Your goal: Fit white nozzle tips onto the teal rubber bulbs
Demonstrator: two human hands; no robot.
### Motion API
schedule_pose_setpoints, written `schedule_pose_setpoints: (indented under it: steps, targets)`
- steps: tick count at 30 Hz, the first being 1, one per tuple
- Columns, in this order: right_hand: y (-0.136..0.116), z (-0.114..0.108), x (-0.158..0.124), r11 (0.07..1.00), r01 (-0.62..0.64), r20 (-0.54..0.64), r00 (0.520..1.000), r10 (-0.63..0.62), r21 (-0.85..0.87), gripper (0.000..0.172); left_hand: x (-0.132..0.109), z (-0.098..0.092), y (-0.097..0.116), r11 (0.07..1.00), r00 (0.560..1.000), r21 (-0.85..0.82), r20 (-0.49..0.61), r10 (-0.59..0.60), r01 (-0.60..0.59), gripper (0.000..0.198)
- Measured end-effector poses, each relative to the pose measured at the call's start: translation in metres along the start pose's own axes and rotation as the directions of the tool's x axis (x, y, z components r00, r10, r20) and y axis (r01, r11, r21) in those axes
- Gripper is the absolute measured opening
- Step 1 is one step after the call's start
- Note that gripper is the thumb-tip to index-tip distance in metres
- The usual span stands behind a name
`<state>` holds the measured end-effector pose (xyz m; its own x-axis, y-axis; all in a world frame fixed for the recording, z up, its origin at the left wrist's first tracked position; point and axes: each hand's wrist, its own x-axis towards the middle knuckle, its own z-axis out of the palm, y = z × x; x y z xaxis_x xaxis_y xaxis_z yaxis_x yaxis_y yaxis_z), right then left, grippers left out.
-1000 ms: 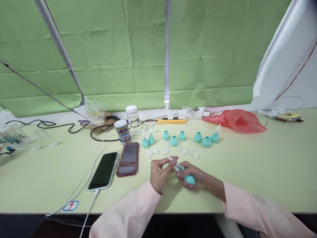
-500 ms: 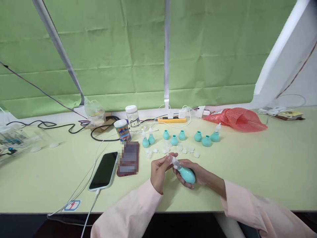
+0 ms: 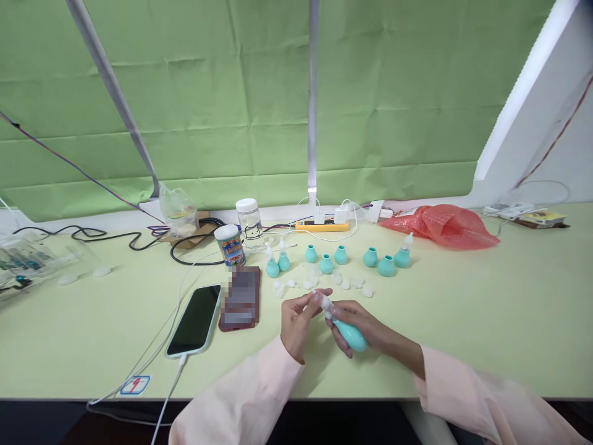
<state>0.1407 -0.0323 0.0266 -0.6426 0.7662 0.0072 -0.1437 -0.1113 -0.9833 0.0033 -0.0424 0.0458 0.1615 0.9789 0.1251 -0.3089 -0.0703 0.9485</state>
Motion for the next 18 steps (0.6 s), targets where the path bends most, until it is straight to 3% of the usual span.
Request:
schedule_pose_setpoints:
  steps: [3,8,11,14,18]
  targets:
    - [0.0,0.002,-0.001,0.996,-0.036,-0.003,0.999,0.037,0.082,0.029,0.001,-0.001,-0.001,0.999,1.0,0.03,-0.001,0.031,-0.031,0.025]
    - [-0.004,0.006,0.0,0.914,-0.251,0.075,0.968,0.239,0.319,0.032,0.0,0.0,-0.002,0.998,0.998,0.036,-0.041,0.057,-0.055,0.026]
    - [-0.004,0.006,0.001,0.865,-0.326,0.135,0.945,0.297,0.38,0.032,0.0,0.001,-0.002,0.999,0.998,0.004,-0.05,0.04,-0.04,0.027]
    - [-0.004,0.008,0.002,0.882,-0.282,0.118,0.959,0.257,0.377,0.031,0.001,0.002,-0.004,0.998,0.999,-0.057,-0.032,0.017,-0.018,0.028]
    - [-0.004,0.012,0.002,0.956,-0.116,0.024,0.993,0.114,0.269,0.029,0.001,0.002,-0.005,0.993,1.0,-0.119,-0.023,0.005,-0.008,0.029]
